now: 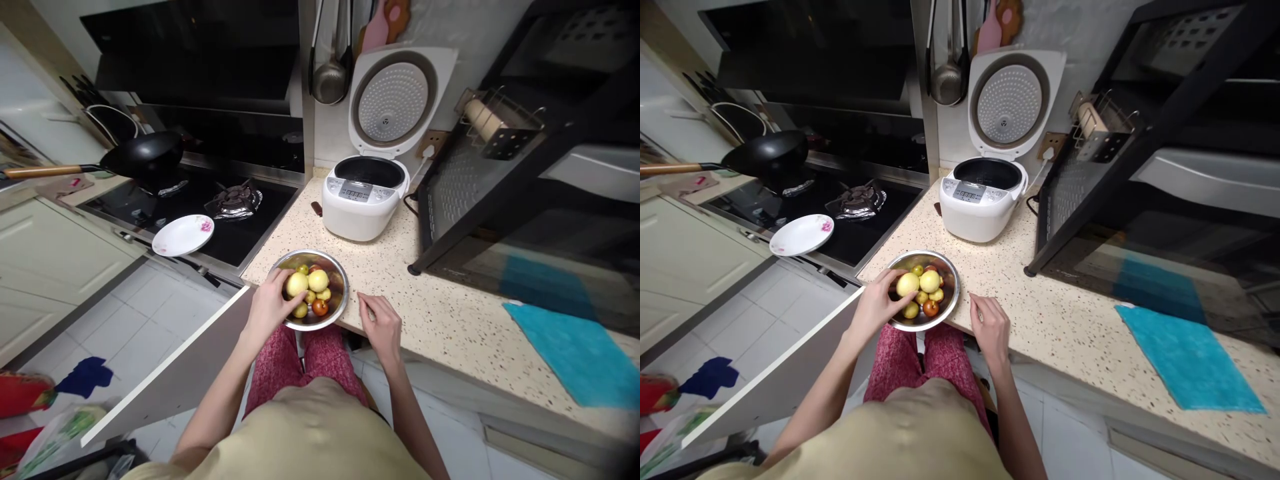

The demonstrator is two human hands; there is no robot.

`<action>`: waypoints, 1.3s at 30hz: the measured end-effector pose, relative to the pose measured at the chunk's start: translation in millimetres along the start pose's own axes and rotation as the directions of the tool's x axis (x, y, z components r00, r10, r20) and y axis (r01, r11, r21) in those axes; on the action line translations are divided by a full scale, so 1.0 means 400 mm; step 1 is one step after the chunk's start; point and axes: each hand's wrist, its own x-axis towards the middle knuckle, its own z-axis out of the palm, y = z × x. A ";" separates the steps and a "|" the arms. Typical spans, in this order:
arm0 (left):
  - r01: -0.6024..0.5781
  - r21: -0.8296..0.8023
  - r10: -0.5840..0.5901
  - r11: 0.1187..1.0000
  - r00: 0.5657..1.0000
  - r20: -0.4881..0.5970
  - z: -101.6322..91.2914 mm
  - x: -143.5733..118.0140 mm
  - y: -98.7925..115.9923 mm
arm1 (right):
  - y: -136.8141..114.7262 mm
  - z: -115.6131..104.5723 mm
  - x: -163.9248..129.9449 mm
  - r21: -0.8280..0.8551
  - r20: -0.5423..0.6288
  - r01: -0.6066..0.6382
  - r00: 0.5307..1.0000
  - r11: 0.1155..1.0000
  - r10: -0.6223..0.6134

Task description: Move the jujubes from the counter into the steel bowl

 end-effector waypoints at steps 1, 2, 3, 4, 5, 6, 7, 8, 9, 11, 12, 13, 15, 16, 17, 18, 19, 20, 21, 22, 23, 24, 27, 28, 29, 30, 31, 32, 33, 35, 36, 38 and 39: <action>0.004 0.007 -0.004 1.000 1.000 0.001 0.000 -0.003 0.001 | 0.000 0.000 0.000 -0.005 -0.001 0.003 1.000 1.000 -0.003; 0.007 0.008 -0.007 1.000 1.000 0.007 -0.001 -0.006 0.002 | -0.001 0.000 0.000 -0.010 -0.001 0.007 1.000 1.000 -0.007; 0.007 0.004 -0.007 1.000 1.000 0.014 -0.003 -0.010 0.003 | -0.001 0.000 0.000 -0.015 -0.001 0.008 1.000 1.000 -0.008; 0.003 -0.005 -0.003 1.000 1.000 0.020 -0.005 -0.014 0.003 | -0.001 0.001 0.001 -0.017 0.000 0.009 1.000 1.000 -0.009; -0.003 -0.018 0.004 1.000 1.000 0.025 -0.008 -0.018 0.003 | -0.001 0.001 0.001 -0.018 0.001 0.007 1.000 1.000 -0.007; -0.010 -0.036 0.011 0.999 1.000 0.026 -0.012 -0.022 0.002 | -0.002 0.001 0.001 -0.017 0.001 0.004 1.000 1.000 -0.004; -0.014 -0.057 0.016 0.998 1.000 0.024 -0.017 -0.027 0.000 | -0.001 0.001 0.002 -0.015 0.003 0.001 1.000 1.000 -0.001; -0.017 -0.079 0.018 0.997 1.000 0.017 -0.022 -0.032 -0.002 | -0.001 0.001 0.002 -0.013 0.006 -0.001 1.000 1.000 0.001; -0.018 -0.100 0.018 0.995 1.000 0.004 -0.027 -0.038 -0.005 | -0.001 0.001 0.002 -0.012 0.008 -0.002 1.000 1.000 0.002; -0.024 -0.137 0.019 0.990 0.999 -0.039 -0.039 -0.051 -0.012 | 0.000 0.001 0.003 -0.010 0.012 -0.007 1.000 1.000 0.007; -0.035 -0.150 0.024 0.988 0.997 -0.075 -0.044 -0.058 -0.016 | 0.000 0.000 0.002 -0.008 0.013 -0.011 1.000 1.000 0.011; -0.048 -0.160 0.028 0.986 0.992 -0.120 -0.049 -0.064 -0.021 | 0.000 0.000 0.002 -0.004 0.012 -0.016 1.000 1.000 0.016; -0.068 -0.167 0.030 0.984 0.975 -0.219 -0.055 -0.073 -0.033 | -0.005 0.000 0.000 0.017 0.003 -0.030 1.000 0.999 0.030; -0.068 -0.171 0.020 0.983 0.963 -0.267 -0.055 -0.076 -0.040 | -0.010 0.001 -0.001 0.037 -0.004 -0.040 0.999 0.999 0.040; -0.061 -0.182 0.002 0.981 0.951 -0.308 -0.054 -0.077 -0.048 | -0.016 0.002 -0.003 0.061 -0.008 -0.054 0.998 0.997 0.054; -0.049 -0.206 -0.024 0.977 0.941 -0.338 -0.050 -0.076 -0.057 | -0.024 0.004 -0.004 0.089 -0.010 -0.071 0.997 0.994 0.072; -0.034 -0.247 -0.057 0.968 0.934 -0.353 -0.044 -0.075 -0.066 | -0.033 0.006 -0.005 0.118 -0.008 -0.091 0.996 0.989 0.093; -0.018 -0.303 -0.095 0.953 0.930 -0.356 -0.036 -0.072 -0.074 | -0.043 0.010 -0.006 0.143 -0.004 -0.114 0.993 0.983 0.116; -0.003 -0.365 -0.133 0.931 0.929 -0.346 -0.026 -0.069 -0.081 | -0.053 0.014 -0.005 0.164 0.000 -0.138 0.990 0.977 0.140; 0.014 -0.423 -0.167 0.906 0.930 -0.326 -0.015 -0.066 -0.086 | -0.062 0.019 -0.005 0.181 0.000 -0.164 0.986 0.970 0.167; 0.032 -0.469 -0.193 0.882 0.934 -0.299 -0.004 -0.064 -0.089 | -0.070 0.023 -0.003 0.192 -0.003 -0.190 0.981 0.963 0.194; 0.051 -0.497 -0.212 0.866 0.939 -0.272 0.008 -0.063 -0.090 | -0.077 0.028 -0.001 0.199 -0.005 -0.218 0.975 0.955 0.223; 0.070 -0.471 -0.207 0.880 0.947 -0.247 0.034 -0.063 -0.081 | -0.088 0.039 0.006 0.217 0.028 -0.300 0.953 0.929 0.301; 0.064 -0.444 -0.195 0.894 0.946 -0.258 0.040 -0.064 -0.076 | -0.090 0.041 0.008 0.228 0.053 -0.324 0.946 0.918 0.321; 0.054 -0.417 -0.181 0.907 0.945 -0.271 0.043 -0.065 -0.071 | -0.092 0.043 0.009 0.243 0.081 -0.347 0.938 0.906 0.338; 0.045 -0.395 -0.167 0.917 0.945 -0.281 0.046 -0.066 -0.066 | -0.093 0.044 0.010 0.259 0.105 -0.369 0.929 0.893 0.354; 0.037 -0.380 -0.156 0.924 0.945 -0.286 0.047 -0.067 -0.061 | -0.095 0.045 0.010 0.277 0.124 -0.390 0.921 0.878 0.370; 0.033 -0.370 -0.148 0.928 0.946 -0.288 0.048 -0.067 -0.057 | -0.097 0.046 0.010 0.297 0.139 -0.411 0.911 0.862 0.387; 0.029 -0.364 -0.142 0.931 0.947 -0.288 0.048 -0.067 -0.053 | -0.099 0.048 0.010 0.320 0.155 -0.433 0.902 0.843 0.404; 0.020 -0.360 -0.135 0.933 0.945 -0.297 0.047 -0.066 -0.046 | -0.103 0.050 0.012 0.381 0.198 -0.478 0.878 0.792 0.435; 0.013 -0.358 -0.130 0.934 0.943 -0.305 0.047 -0.064 -0.042 | -0.106 0.052 0.014 0.418 0.227 -0.503 0.864 0.757 0.449; -0.008 -0.351 -0.110 0.937 0.942 -0.317 0.046 -0.058 -0.034 | -0.113 0.055 0.021 0.490 0.288 -0.557 0.830 0.671 0.479; -0.022 -0.345 -0.094 0.938 0.943 -0.318 0.046 -0.054 -0.030 | -0.117 0.057 0.025 0.520 0.318 -0.585 0.809 0.623 0.495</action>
